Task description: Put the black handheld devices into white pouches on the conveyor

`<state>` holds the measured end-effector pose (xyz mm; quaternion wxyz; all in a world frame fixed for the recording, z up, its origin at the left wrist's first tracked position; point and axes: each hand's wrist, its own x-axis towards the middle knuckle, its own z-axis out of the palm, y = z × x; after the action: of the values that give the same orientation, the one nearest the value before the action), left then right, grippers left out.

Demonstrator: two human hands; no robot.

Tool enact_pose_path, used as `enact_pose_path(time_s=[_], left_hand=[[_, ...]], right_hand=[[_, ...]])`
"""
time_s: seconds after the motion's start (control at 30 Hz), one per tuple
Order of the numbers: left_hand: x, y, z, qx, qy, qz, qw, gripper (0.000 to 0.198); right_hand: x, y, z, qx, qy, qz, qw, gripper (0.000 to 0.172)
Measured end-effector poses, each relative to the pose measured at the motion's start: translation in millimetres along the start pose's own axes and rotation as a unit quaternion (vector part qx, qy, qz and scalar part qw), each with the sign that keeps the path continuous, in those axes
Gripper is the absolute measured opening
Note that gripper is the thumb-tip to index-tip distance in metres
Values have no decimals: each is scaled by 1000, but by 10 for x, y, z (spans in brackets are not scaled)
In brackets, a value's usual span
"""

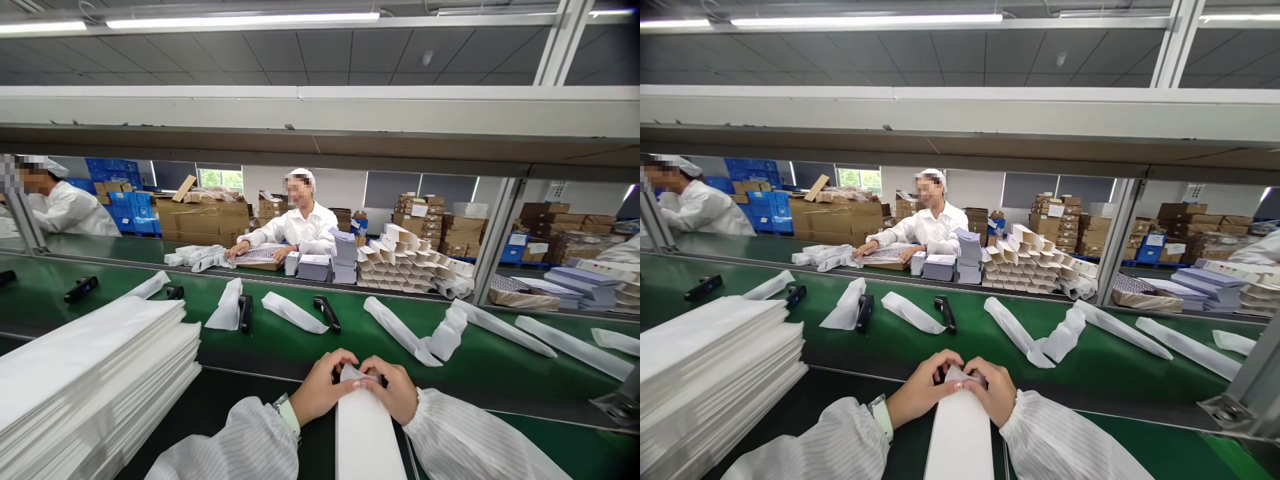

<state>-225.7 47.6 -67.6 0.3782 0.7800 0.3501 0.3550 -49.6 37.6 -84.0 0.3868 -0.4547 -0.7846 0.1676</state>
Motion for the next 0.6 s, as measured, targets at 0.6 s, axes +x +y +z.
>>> enact_pose_path(time_s=[0.6], left_hand=[[-12, 54, 33, -266, -110, -70, 955, 31]], right_hand=[[363, 101, -258, 214, -352, 18, 911, 22]])
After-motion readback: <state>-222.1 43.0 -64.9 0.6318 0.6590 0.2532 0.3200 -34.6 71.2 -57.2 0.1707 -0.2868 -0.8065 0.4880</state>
